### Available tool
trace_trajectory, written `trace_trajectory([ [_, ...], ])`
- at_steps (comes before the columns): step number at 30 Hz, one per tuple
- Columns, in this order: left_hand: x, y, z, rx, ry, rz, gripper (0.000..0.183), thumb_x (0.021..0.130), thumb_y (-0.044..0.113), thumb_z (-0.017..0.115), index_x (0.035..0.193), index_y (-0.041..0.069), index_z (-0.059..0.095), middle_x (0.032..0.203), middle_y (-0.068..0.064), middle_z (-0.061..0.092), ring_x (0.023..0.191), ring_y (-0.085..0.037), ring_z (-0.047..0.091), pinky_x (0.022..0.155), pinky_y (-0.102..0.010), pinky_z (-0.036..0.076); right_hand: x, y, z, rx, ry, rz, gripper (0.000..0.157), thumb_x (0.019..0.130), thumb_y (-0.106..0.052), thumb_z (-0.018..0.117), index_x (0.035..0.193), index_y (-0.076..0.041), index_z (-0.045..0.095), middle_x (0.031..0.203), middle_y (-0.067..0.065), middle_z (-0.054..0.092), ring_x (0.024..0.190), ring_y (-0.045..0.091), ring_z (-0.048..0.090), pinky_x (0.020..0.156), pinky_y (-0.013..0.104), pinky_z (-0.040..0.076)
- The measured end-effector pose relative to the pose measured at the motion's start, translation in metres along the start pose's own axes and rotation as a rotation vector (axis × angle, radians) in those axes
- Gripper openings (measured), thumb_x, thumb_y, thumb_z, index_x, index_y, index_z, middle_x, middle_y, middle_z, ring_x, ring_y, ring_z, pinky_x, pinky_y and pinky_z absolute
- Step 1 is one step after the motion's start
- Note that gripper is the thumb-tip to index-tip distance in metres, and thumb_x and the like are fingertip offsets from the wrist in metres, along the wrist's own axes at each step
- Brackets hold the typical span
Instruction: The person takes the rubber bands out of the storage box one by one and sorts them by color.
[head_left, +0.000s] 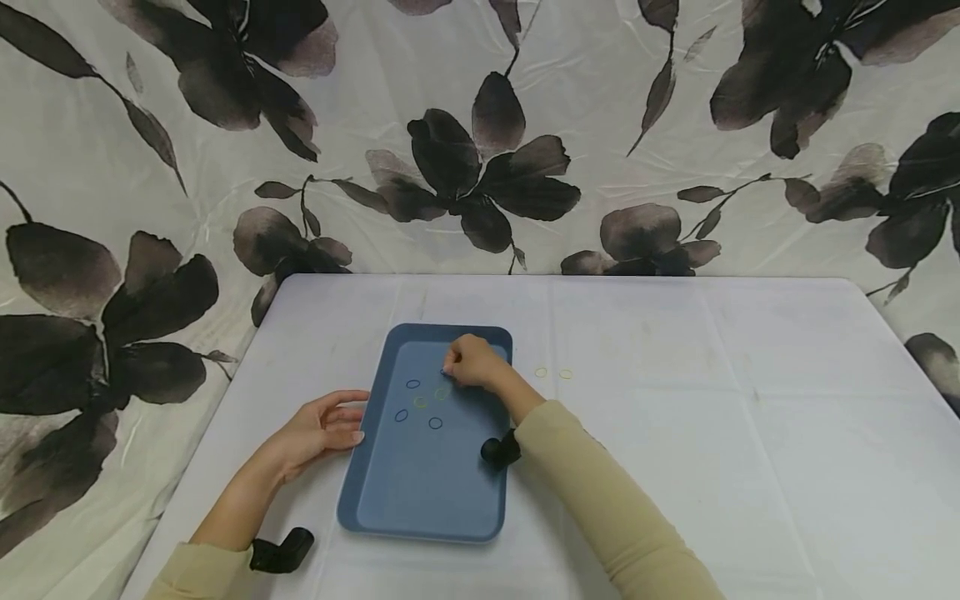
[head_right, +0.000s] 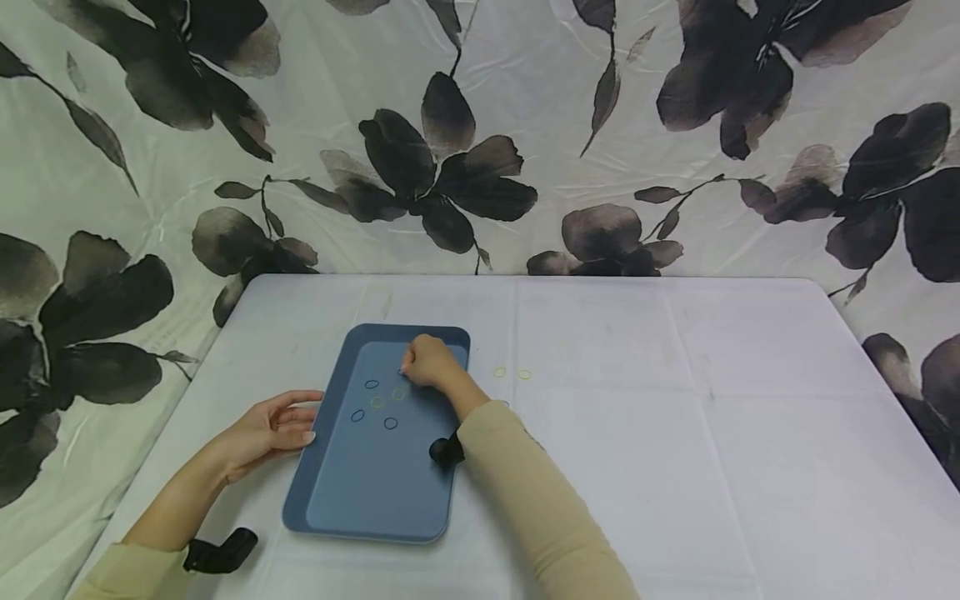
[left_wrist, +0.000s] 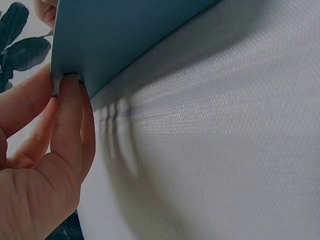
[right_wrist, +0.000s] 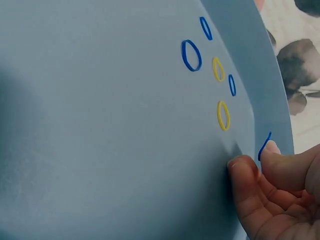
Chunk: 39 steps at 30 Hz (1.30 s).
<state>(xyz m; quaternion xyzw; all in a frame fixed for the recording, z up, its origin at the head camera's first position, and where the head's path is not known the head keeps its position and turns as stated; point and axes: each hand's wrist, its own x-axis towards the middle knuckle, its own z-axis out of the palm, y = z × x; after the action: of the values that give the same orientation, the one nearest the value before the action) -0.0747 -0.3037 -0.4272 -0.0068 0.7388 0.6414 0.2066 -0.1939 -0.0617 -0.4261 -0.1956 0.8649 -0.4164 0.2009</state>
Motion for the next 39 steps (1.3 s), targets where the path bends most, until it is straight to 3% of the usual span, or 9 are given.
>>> trace_trajectory([
  [10,-0.001,-0.002,0.001,-0.016,-0.001,-0.001,0.068,0.083,-0.006,0.063,0.140,-0.010,0.025,0.115,-0.016,0.055,0.093,-0.013,0.060,0.075,-0.026,0.052,-0.003,0.000,-0.005,0.131,0.014,0.027,0.013,0.091,-0.001,0.057,0.081,0.007,0.061,0.062,0.006,0.056,0.054,0.012,0.056,0.055,0.025,0.051],
  [26,-0.002,0.001,0.000,0.002,0.002,-0.011,0.069,0.084,-0.003,0.063,0.141,-0.009,0.024,0.118,-0.019,0.053,0.094,-0.012,0.059,0.077,-0.025,0.051,-0.009,0.000,-0.023,0.294,0.001,0.008,0.007,0.088,0.002,0.060,0.082,0.006,0.060,0.066,0.007,0.058,0.054,0.011,0.057,0.055,0.022,0.051],
  [39,0.001,0.001,0.000,0.005,0.009,-0.022,0.068,0.084,-0.004,0.063,0.141,-0.008,0.025,0.120,-0.021,0.052,0.095,-0.012,0.059,0.077,-0.025,0.051,-0.020,0.010,-0.039,0.384,0.018,-0.021,0.007,0.087,0.004,0.061,0.091,0.009,0.059,0.071,0.010,0.059,0.059,0.013,0.057,0.065,0.032,0.054],
])
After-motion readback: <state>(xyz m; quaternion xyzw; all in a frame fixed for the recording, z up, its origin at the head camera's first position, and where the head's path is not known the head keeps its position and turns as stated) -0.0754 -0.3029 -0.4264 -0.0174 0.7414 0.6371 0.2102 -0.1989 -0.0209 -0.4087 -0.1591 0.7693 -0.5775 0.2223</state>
